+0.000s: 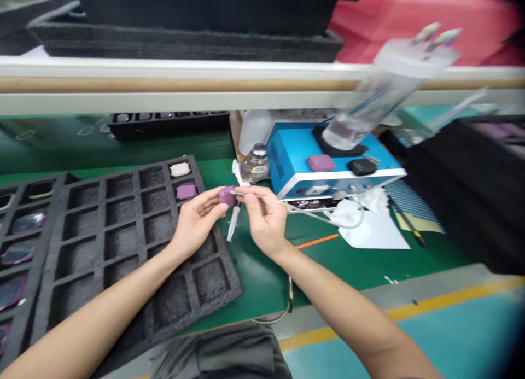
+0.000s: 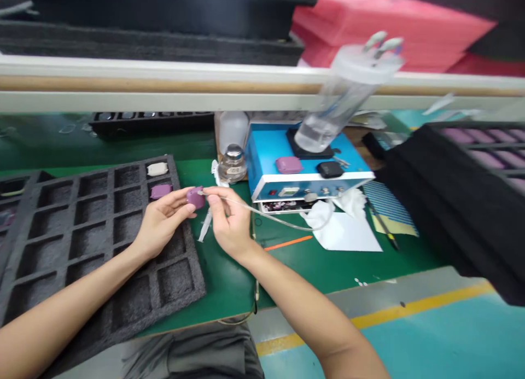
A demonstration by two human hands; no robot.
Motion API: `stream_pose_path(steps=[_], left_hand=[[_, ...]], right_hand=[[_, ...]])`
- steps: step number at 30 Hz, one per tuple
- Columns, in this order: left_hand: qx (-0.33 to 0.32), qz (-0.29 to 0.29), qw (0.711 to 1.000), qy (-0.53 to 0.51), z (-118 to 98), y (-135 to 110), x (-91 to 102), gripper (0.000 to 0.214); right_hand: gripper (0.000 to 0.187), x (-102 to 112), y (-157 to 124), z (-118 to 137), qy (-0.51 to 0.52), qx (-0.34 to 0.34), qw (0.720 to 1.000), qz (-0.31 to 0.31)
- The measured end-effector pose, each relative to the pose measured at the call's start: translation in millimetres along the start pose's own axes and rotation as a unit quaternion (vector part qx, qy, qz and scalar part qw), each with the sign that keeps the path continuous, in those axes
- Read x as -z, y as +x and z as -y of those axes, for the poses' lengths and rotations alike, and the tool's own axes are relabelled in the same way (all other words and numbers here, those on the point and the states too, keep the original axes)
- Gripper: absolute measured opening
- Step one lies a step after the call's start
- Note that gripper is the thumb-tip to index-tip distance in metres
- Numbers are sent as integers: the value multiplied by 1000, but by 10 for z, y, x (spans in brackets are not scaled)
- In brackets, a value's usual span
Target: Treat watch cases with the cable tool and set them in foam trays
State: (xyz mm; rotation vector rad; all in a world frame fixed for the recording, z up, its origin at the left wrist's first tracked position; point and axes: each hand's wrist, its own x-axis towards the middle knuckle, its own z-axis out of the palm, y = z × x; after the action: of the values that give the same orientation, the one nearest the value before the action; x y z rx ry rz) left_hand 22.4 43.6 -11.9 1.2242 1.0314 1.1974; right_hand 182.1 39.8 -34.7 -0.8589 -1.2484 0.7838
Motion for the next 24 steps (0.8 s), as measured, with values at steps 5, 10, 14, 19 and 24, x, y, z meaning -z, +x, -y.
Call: stream_pose_path(steps=[5, 10, 14, 19, 24], left_hand=[[8, -17, 999, 27, -47, 28, 3, 52], [9, -19, 999, 33, -74, 19, 14, 55], [8, -24, 999, 42, -74, 22, 32, 56], [7, -26, 999, 42, -91, 25, 38, 56], [10, -25, 999, 37, -103, 15, 37, 54]], right_hand=[[18, -28, 53, -24, 11, -3, 1000, 6], [20, -49, 69, 8, 21, -8, 1000, 9], [21, -67, 77, 14, 19, -12, 1000, 10], [23, -81, 89, 2, 21, -13, 1000, 9], [23, -77, 91, 3, 14, -8, 1000, 6]])
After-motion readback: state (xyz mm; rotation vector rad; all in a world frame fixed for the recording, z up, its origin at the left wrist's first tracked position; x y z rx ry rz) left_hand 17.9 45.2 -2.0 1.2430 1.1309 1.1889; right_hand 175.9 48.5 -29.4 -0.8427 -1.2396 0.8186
